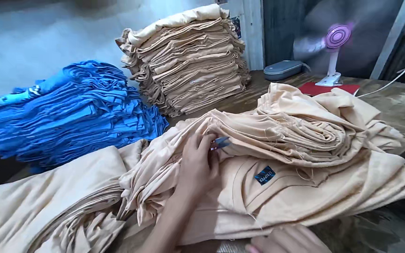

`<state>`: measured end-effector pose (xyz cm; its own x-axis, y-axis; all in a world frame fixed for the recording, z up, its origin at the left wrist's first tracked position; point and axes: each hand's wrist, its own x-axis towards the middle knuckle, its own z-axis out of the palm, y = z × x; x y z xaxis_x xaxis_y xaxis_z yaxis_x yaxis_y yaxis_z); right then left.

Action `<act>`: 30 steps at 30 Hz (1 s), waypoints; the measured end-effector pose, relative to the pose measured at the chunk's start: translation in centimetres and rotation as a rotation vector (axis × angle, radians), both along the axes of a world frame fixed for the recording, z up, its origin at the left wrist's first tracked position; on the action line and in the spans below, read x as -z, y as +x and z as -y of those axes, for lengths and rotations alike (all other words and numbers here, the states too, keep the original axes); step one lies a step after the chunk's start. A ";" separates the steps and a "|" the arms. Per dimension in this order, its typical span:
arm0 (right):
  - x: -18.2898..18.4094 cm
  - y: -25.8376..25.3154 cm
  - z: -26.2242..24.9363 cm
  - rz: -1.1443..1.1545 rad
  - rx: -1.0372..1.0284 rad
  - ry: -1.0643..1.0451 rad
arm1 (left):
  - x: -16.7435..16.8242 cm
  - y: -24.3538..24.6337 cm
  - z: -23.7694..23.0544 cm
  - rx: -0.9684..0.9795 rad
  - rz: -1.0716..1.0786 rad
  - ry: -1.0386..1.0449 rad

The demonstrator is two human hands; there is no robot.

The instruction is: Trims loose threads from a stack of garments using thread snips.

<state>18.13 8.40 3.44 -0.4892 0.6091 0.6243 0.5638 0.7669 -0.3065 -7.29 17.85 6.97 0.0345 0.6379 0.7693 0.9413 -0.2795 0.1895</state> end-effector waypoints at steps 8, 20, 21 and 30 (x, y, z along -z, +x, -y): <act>5.0 -3.8 -5.9 -0.354 0.116 0.532 | 4.0 1.2 7.5 0.154 0.113 0.061; 6.1 -3.7 -4.5 -0.486 0.134 0.566 | 6.3 0.7 10.5 0.164 -0.222 0.329; 6.0 -3.7 -4.3 -0.491 0.125 0.554 | 6.3 0.9 10.2 0.171 -0.243 0.340; 4.9 -1.6 -3.7 -0.416 0.095 0.345 | 5.5 0.8 9.7 0.156 -0.264 0.319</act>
